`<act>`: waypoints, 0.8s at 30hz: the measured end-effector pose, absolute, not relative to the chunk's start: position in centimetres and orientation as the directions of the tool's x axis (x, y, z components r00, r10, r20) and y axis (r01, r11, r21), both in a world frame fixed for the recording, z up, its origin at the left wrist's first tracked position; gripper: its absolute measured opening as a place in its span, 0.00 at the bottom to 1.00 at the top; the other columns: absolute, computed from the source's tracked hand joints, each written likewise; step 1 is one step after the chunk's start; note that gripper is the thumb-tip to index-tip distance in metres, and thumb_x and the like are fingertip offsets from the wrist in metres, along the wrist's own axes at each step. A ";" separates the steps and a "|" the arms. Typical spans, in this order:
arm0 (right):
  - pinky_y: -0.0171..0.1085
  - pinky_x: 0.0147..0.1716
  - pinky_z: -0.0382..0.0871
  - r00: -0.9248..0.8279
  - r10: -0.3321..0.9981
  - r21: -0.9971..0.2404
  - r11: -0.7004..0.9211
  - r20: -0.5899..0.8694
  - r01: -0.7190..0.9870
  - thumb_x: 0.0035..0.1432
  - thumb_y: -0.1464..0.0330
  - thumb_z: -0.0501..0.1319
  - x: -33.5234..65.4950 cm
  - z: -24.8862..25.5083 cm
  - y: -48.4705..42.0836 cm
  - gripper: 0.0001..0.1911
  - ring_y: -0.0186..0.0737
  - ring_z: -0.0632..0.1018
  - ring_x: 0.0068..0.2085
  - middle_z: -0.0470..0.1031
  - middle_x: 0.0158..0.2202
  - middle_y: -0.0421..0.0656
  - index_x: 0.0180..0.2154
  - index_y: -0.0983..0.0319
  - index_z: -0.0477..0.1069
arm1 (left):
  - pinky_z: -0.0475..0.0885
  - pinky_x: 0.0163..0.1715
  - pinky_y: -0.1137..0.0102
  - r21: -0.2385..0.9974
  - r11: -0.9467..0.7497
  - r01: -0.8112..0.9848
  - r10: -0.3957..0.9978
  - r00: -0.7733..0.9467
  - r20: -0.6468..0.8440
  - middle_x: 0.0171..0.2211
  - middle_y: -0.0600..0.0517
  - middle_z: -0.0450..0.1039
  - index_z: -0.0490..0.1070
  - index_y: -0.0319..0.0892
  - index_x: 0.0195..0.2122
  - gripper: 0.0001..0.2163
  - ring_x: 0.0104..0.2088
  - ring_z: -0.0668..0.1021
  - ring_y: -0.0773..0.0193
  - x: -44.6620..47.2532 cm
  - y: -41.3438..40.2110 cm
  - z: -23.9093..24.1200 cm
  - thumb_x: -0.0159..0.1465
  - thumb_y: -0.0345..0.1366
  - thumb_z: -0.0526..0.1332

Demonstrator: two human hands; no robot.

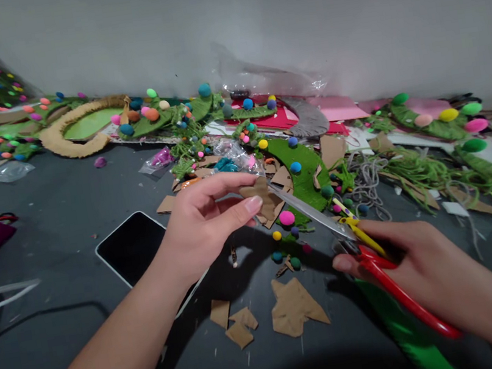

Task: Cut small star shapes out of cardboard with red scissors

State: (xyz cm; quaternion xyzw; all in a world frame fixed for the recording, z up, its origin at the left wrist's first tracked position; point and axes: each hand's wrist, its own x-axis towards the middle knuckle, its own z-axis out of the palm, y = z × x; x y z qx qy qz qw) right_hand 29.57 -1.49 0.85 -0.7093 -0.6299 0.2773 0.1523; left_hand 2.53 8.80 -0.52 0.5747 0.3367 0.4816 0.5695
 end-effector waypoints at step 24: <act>0.36 0.22 0.64 0.165 0.976 -0.500 -0.215 -0.144 0.839 0.53 0.34 0.62 31.3 0.4 -1.1 0.32 0.41 0.69 0.25 0.70 0.22 0.37 0.28 0.56 0.69 | 0.81 0.40 0.73 0.981 -0.135 -0.138 0.941 0.291 0.170 0.39 0.53 0.81 0.83 0.49 0.52 0.18 0.38 0.82 0.66 2.8 8.7 -0.3 0.61 0.33 0.76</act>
